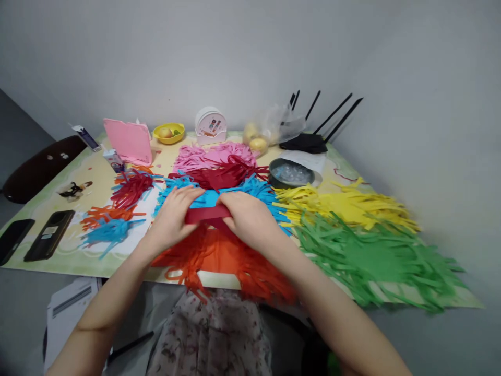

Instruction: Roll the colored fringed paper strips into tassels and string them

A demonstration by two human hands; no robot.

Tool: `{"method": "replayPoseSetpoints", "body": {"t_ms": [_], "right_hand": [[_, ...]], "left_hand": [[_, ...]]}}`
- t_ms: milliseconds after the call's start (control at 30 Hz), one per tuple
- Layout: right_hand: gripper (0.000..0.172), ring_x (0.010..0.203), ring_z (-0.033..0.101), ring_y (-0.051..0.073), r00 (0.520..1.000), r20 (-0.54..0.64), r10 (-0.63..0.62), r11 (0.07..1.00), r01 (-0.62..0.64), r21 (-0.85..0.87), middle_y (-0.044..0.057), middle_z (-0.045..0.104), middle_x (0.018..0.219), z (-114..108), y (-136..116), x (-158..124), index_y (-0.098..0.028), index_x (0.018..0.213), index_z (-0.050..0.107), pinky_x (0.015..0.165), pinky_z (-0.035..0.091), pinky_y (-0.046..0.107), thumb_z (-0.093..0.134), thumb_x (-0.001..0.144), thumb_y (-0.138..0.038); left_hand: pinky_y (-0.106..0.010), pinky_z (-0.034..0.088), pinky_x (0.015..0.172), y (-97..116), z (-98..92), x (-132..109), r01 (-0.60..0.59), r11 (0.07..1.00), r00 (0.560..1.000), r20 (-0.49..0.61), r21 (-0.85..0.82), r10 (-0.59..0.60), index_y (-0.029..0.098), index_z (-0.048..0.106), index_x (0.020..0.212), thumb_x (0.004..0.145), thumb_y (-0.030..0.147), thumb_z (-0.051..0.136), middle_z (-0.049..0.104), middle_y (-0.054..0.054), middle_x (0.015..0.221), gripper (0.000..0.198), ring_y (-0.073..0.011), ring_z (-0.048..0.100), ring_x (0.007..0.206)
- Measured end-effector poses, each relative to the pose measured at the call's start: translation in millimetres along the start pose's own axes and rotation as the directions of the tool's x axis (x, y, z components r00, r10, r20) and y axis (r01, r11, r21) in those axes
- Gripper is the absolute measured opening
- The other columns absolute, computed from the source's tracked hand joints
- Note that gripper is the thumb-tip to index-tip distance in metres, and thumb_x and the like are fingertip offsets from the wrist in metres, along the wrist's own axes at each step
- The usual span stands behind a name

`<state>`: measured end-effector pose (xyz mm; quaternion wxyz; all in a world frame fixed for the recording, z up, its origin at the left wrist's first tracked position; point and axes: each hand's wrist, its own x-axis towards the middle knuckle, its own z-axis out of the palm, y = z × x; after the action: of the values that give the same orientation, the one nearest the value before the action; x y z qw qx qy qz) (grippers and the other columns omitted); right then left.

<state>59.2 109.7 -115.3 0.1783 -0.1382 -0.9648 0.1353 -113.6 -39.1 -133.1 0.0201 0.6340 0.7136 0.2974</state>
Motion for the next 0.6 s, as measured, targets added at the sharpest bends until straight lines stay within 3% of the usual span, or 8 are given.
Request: {"method": "replayPoseSetpoints", "body": {"t_ms": [67, 133, 200, 300, 433, 500, 600], "right_hand": [[0.024, 0.088, 0.065, 0.024, 0.999, -0.034, -0.030, 0.997, 0.032, 0.076, 0.008, 0.071, 0.094, -7.6, -3.5, -1.3, -0.019, 0.094, 0.066, 0.078, 0.046, 0.030, 0.055, 0.074, -0.010], [0.025, 0.085, 0.065, 0.022, 0.998, -0.052, -0.034, 0.980, 0.044, 0.193, 0.007, 0.072, 0.094, -13.3, -1.4, -3.0, -0.020, 0.096, 0.066, 0.075, 0.047, 0.029, 0.055, 0.075, -0.012], [0.025, 0.078, 0.066, 0.019, 0.999, -0.036, -0.012, 0.947, 0.023, 0.320, 0.004, 0.072, 0.089, -15.8, 4.5, -5.5, -0.019, 0.094, 0.067, 0.071, 0.047, 0.027, 0.053, 0.074, -0.012], [0.023, 0.074, 0.066, 0.018, 0.997, -0.023, 0.070, 0.852, -0.048, 0.521, 0.001, 0.073, 0.081, -12.9, 12.7, -10.9, -0.019, 0.086, 0.068, 0.070, 0.049, 0.026, 0.051, 0.071, -0.011], [0.032, 0.091, 0.069, 0.019, 0.972, -0.007, 0.234, 0.568, -0.131, 0.812, 0.002, 0.075, 0.100, -1.1, 13.3, -18.9, -0.021, 0.099, 0.073, 0.075, 0.054, 0.026, 0.059, 0.071, -0.015], [0.030, 0.074, 0.070, 0.017, 0.947, 0.085, 0.310, 0.360, -0.200, 0.911, 0.001, 0.075, 0.092, 5.4, 10.9, -22.3, -0.023, 0.097, 0.074, 0.063, 0.056, 0.025, 0.064, 0.070, -0.018], [0.011, 0.042, 0.060, 0.013, 0.909, 0.217, 0.355, 0.088, -0.264, 0.961, -0.001, 0.068, 0.062, 12.8, 7.8, -24.9, -0.022, 0.076, 0.073, 0.040, 0.050, 0.023, 0.071, 0.065, -0.023]], "left_hand": [[-0.046, 0.033, 0.115, 1.7, 3.2, 6.5, 0.023, 0.998, 0.997, 0.071, -0.054, -0.019, 0.018, 0.068, 0.110, 0.074, 0.008, 0.053, 0.072, -0.008, 0.112, 0.040, -0.0262, 0.063, 0.111], [-0.037, 0.049, 0.097, -0.4, 2.8, 11.1, 0.068, 0.976, 0.987, 0.159, -0.207, -0.035, 0.017, 0.071, 0.095, 0.070, 0.005, 0.047, 0.075, -0.004, 0.092, 0.037, -0.0220, 0.069, 0.089], [-0.029, 0.053, 0.081, -3.4, -0.7, 13.0, 0.102, 0.927, 0.977, 0.209, -0.362, -0.026, 0.017, 0.072, 0.093, 0.067, 0.004, 0.044, 0.075, -0.002, 0.090, 0.041, -0.0198, 0.069, 0.084], [-0.027, 0.052, 0.084, -5.4, -7.6, 12.5, 0.098, 0.855, 0.987, 0.162, -0.509, -0.016, 0.016, 0.073, 0.098, 0.065, 0.005, 0.044, 0.075, -0.004, 0.100, 0.046, -0.0198, 0.068, 0.093], [-0.030, 0.049, 0.093, -4.3, -10.9, 8.9, 0.063, 0.758, 0.998, 0.035, -0.649, -0.053, 0.017, 0.072, 0.108, 0.071, 0.009, 0.052, 0.072, -0.007, 0.114, 0.043, -0.0212, 0.065, 0.105], [-0.030, 0.049, 0.093, -3.4, -10.0, 5.9, 0.069, 0.710, 0.997, 0.020, -0.701, -0.078, 0.018, 0.073, 0.106, 0.072, 0.009, 0.054, 0.073, -0.006, 0.112, 0.040, -0.0211, 0.066, 0.103], [-0.030, 0.050, 0.087, -1.4, -9.0, 1.0, 0.092, 0.652, 0.995, 0.041, -0.753, -0.093, 0.018, 0.077, 0.093, 0.070, 0.006, 0.053, 0.076, -0.006, 0.097, 0.035, -0.0196, 0.067, 0.093]]}}
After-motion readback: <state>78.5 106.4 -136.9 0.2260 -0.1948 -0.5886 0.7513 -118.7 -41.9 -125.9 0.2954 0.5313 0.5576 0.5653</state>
